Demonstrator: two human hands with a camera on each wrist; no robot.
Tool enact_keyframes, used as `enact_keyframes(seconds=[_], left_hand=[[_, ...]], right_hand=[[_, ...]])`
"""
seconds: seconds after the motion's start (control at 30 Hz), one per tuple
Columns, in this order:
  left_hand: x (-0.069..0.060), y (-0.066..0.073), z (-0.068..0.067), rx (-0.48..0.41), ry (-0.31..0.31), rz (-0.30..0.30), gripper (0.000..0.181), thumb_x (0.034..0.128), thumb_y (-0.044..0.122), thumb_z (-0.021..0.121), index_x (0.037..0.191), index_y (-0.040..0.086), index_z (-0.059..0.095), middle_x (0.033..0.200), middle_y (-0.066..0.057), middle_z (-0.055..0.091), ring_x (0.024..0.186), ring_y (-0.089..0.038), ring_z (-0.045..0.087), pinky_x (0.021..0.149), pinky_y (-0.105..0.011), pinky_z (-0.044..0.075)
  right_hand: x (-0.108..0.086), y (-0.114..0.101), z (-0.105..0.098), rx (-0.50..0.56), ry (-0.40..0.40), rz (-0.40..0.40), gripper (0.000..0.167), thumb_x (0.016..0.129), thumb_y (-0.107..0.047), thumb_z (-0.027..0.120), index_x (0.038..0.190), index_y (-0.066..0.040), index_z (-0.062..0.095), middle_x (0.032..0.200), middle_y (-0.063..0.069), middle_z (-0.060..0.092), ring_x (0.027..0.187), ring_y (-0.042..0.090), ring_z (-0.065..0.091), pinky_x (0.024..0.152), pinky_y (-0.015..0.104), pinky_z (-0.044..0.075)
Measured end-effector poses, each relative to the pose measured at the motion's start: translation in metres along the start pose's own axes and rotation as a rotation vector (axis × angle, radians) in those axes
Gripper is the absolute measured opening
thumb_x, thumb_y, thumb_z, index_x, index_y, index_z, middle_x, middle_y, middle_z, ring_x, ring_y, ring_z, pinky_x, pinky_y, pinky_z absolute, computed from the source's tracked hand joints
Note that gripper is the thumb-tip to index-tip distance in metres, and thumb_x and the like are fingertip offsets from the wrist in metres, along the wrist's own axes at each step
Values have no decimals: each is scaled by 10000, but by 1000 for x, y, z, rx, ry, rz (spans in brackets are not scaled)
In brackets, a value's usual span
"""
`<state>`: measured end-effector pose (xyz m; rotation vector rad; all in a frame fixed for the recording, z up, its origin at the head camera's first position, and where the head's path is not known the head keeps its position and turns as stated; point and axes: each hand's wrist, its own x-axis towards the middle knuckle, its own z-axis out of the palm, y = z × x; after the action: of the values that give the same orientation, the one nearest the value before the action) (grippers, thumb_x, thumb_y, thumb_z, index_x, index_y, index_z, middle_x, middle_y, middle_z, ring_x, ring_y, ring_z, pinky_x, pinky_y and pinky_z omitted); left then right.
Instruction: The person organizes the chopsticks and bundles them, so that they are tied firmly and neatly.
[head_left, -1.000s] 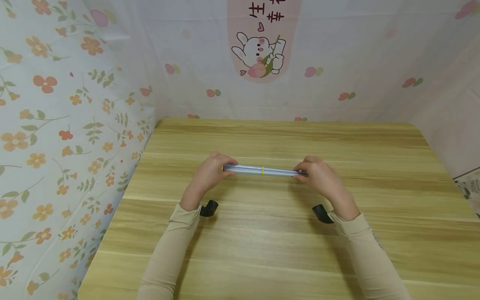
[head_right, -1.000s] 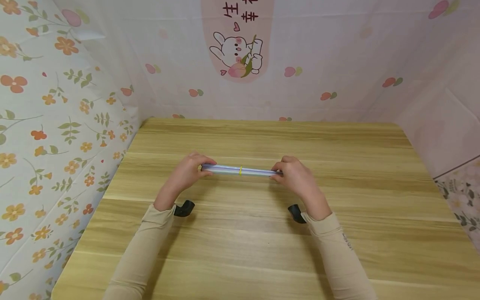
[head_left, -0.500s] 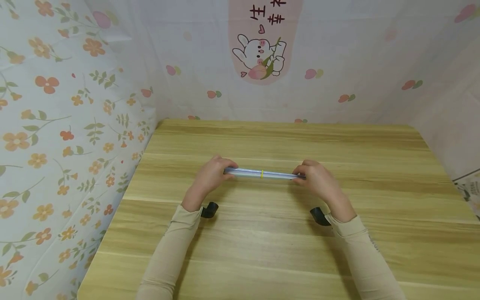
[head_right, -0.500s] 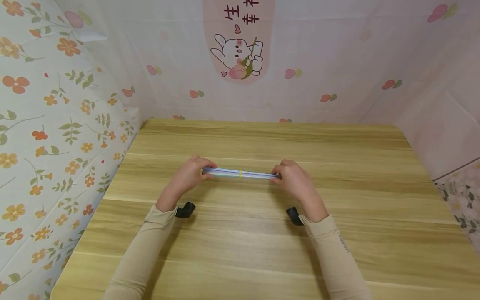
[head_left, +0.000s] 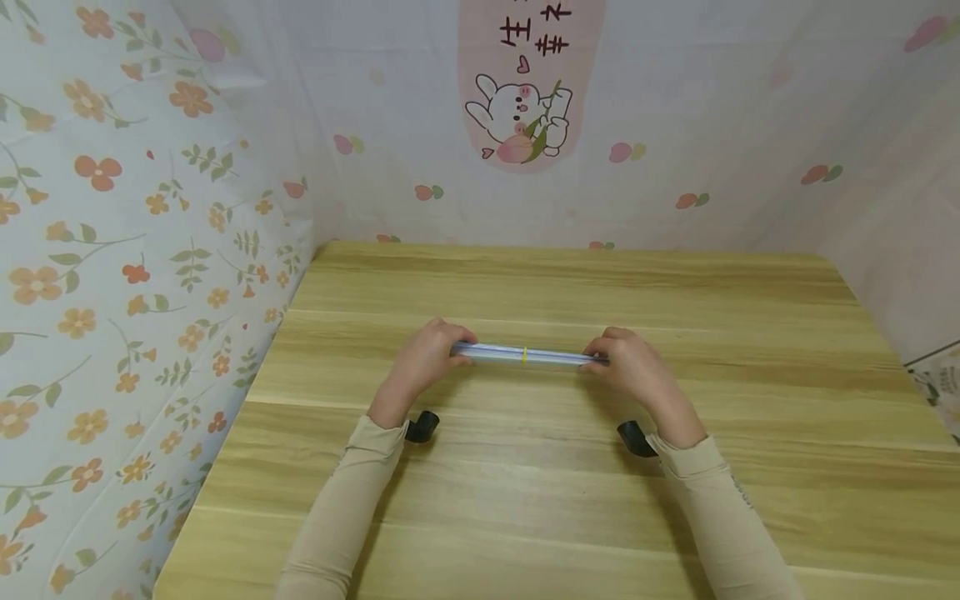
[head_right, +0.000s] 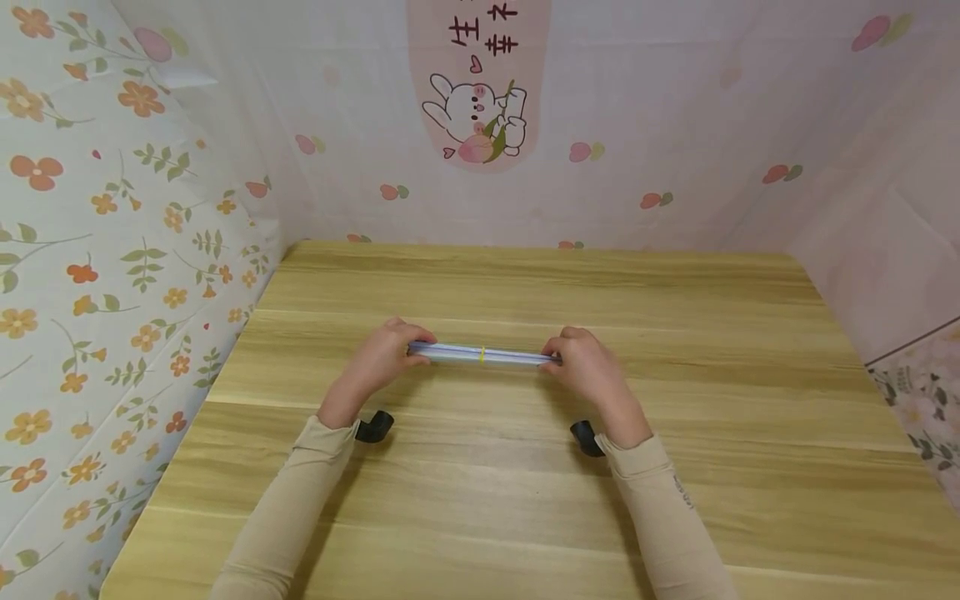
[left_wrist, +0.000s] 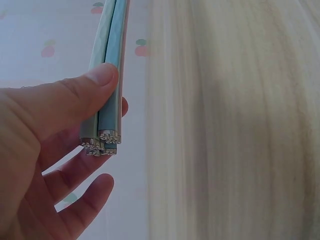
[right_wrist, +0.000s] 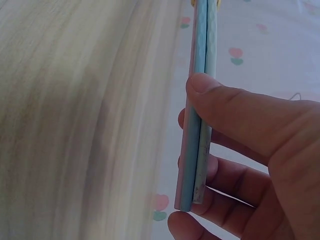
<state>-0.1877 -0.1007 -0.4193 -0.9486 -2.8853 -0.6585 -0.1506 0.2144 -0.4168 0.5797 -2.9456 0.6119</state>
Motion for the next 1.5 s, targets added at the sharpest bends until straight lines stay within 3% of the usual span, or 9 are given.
enact_keyframes(seconds=[0.63, 1.03, 1.5], left_hand=[[-1, -3, 9, 6, 10, -10, 274, 768, 155, 788, 1020, 79, 711, 1021, -36, 725, 892, -221, 591, 810, -343, 490], [-3, -6, 16, -5, 30, 36, 262, 771, 131, 783, 1010, 62, 698, 1014, -53, 670, 1014, -239, 614, 920, -349, 482], [-2, -5, 18, 6, 0, -2, 270, 780, 142, 777, 1027, 70, 697, 1036, -45, 659, 1023, -234, 603, 911, -338, 484]], right_hand=[[-1, 4, 11, -5, -17, 47, 182, 783, -191, 782, 906, -77, 713, 809, 26, 596, 726, 162, 548, 649, 341, 457], [-1, 6, 15, 4, -52, 85, 151, 795, -213, 771, 861, -102, 692, 791, 5, 567, 708, 154, 520, 637, 324, 436], [-2, 8, 22, -6, -30, 73, 163, 776, -228, 786, 831, -111, 687, 776, 0, 564, 698, 149, 505, 622, 323, 434]])
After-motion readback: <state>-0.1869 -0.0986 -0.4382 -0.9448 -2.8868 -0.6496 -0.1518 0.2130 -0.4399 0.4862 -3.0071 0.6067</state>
